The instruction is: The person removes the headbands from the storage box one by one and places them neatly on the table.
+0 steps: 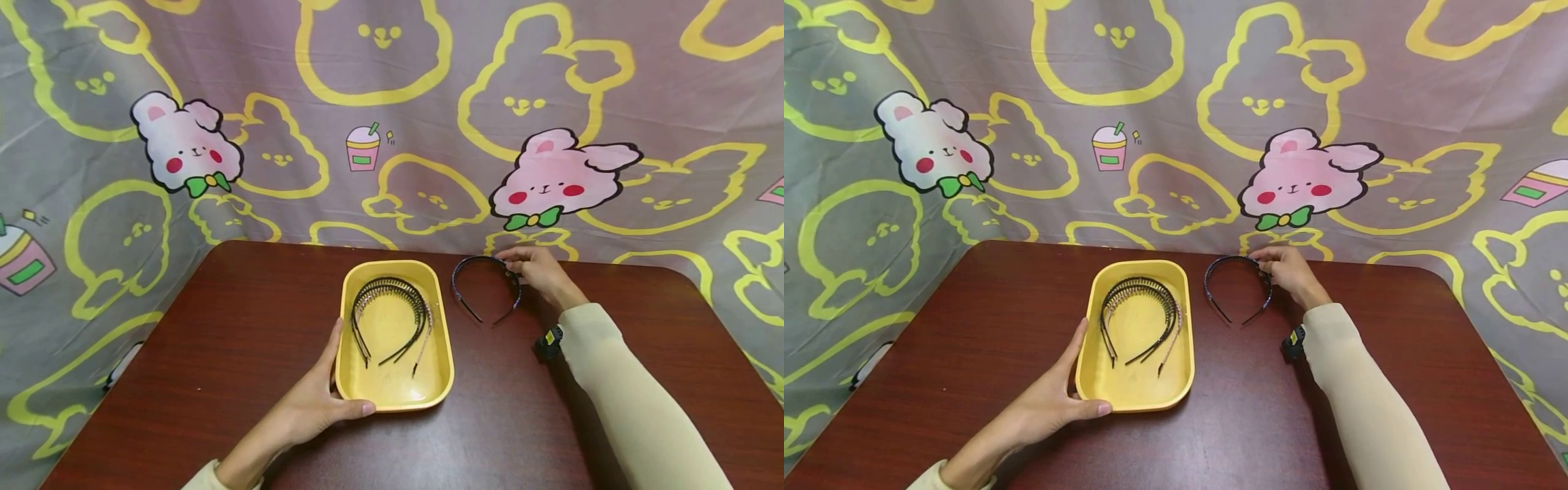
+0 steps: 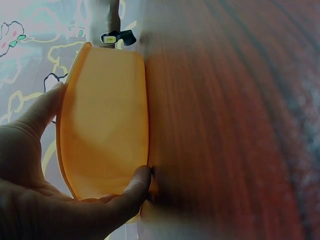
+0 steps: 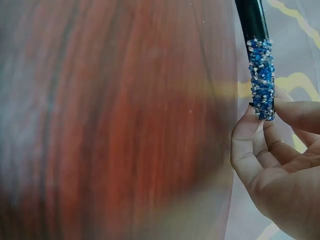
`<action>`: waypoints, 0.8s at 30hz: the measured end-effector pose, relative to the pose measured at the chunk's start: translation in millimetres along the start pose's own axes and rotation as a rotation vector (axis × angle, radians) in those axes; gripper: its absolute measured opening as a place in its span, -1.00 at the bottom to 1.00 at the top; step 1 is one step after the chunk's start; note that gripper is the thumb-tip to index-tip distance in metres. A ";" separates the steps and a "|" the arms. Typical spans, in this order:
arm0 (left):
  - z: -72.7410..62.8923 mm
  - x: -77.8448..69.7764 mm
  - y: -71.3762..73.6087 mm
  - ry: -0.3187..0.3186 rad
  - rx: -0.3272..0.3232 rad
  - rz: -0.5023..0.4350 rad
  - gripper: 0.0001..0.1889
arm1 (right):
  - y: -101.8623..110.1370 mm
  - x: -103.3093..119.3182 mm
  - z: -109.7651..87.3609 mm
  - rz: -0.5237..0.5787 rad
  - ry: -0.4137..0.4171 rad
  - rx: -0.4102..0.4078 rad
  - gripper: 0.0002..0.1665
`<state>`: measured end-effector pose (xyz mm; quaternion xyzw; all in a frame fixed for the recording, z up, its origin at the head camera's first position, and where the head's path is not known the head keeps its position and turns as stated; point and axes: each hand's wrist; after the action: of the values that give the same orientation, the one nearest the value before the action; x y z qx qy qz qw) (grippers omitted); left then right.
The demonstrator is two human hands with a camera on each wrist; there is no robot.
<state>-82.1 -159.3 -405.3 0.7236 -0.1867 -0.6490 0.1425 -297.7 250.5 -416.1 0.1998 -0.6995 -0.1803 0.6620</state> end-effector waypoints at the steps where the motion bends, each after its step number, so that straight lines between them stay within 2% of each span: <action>1: 0.3 -0.1 -0.1 -0.003 0.001 -0.002 0.51 | -0.6 0.4 0.4 0.001 -0.001 0.000 -0.53; 24: -0.2 0.5 -0.2 0.011 0.006 -0.023 0.51 | -8.8 0.2 7.4 -0.027 0.000 -0.019 -0.57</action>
<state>-81.9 -159.4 -405.9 0.7296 -0.1796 -0.6461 0.1340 -304.7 242.8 -420.9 0.2028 -0.6950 -0.1960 0.6614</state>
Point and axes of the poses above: each hand's wrist, its own z-axis towards the middle knuckle, its own y-axis out of the back of the hand, x = y × z, and after that the axes turned 13 degrees about -x, right-handed
